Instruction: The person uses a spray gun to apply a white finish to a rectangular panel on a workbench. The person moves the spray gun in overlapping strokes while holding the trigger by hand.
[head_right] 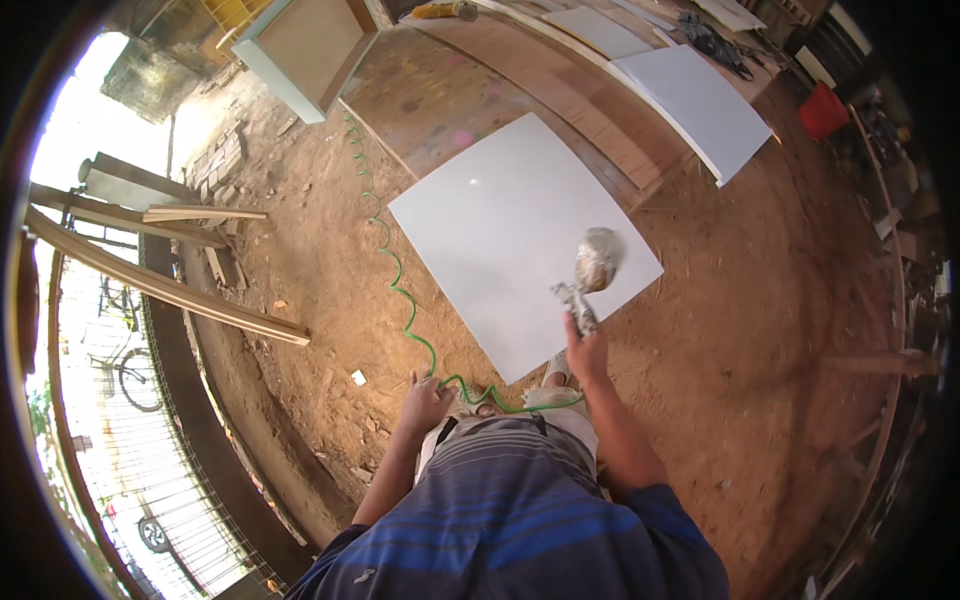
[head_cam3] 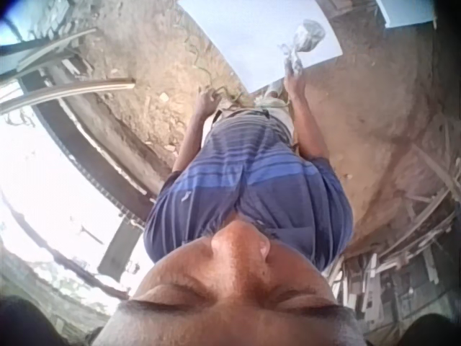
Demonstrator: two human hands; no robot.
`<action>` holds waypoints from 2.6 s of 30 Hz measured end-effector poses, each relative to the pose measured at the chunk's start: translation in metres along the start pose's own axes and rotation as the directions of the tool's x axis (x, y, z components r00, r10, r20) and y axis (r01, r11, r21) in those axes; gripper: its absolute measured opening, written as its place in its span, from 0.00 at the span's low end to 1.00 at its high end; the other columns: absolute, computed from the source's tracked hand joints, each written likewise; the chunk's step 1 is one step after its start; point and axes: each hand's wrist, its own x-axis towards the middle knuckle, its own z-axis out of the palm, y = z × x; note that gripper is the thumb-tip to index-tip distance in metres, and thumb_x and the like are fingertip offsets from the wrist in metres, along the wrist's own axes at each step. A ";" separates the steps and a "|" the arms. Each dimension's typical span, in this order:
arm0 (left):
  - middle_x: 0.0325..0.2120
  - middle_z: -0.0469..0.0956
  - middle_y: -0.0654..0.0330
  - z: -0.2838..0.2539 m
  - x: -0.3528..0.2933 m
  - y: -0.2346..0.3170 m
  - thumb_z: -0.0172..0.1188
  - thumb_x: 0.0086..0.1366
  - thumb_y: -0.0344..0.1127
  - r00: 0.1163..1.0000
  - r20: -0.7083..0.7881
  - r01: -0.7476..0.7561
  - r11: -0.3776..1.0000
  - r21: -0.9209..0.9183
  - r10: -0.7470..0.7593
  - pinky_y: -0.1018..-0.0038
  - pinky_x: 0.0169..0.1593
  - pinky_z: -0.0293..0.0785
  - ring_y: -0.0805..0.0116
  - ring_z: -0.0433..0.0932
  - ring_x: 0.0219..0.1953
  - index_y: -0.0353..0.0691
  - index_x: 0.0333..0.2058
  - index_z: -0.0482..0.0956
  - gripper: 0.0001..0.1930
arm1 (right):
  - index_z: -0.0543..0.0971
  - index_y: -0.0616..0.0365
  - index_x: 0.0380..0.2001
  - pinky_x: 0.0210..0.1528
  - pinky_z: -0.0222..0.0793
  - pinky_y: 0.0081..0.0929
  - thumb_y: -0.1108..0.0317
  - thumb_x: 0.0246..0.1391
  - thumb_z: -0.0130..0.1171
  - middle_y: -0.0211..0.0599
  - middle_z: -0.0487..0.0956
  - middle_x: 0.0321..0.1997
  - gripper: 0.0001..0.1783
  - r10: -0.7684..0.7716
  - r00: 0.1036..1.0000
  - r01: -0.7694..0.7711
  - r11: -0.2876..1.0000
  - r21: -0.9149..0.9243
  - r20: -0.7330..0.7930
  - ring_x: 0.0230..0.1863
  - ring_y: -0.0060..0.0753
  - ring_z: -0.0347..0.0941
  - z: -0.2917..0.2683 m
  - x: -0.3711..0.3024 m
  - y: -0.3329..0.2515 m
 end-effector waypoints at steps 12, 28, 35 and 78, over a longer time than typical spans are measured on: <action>0.33 0.82 0.41 -0.020 -0.013 -0.033 0.65 0.68 0.48 0.996 0.057 0.061 0.997 0.045 -0.063 0.44 0.75 0.54 0.38 0.81 0.44 0.33 0.29 0.80 0.21 | 0.78 0.53 0.64 0.52 0.78 0.39 0.53 0.68 0.64 0.49 0.87 0.46 0.26 0.016 0.894 -0.014 1.000 -0.006 0.448 0.49 0.47 0.86 0.047 -0.080 -0.060; 0.35 0.82 0.38 -0.002 0.009 0.035 0.63 0.69 0.50 0.995 0.068 0.076 0.997 0.026 -0.077 0.46 0.73 0.57 0.34 0.79 0.49 0.33 0.28 0.79 0.22 | 0.80 0.65 0.57 0.54 0.75 0.39 0.62 0.70 0.59 0.52 0.86 0.51 0.19 -0.017 0.997 0.020 0.999 0.044 -0.076 0.52 0.47 0.83 -0.020 0.045 0.020; 0.36 0.81 0.37 0.006 0.018 0.063 0.64 0.69 0.48 0.998 0.048 0.047 0.999 0.007 -0.047 0.45 0.73 0.58 0.33 0.79 0.50 0.32 0.30 0.78 0.20 | 0.81 0.69 0.51 0.46 0.75 0.39 0.59 0.73 0.57 0.50 0.87 0.42 0.20 -0.076 0.941 0.063 0.997 -0.049 -0.331 0.43 0.43 0.83 -0.063 0.119 0.039; 0.33 0.82 0.41 -0.002 0.003 0.040 0.66 0.68 0.51 0.998 0.037 0.054 0.998 0.020 -0.055 0.47 0.70 0.64 0.38 0.81 0.44 0.33 0.30 0.80 0.22 | 0.79 0.66 0.57 0.55 0.75 0.38 0.60 0.71 0.58 0.51 0.86 0.52 0.21 0.025 0.995 -0.025 1.000 -0.003 -0.095 0.53 0.46 0.82 -0.039 0.061 0.020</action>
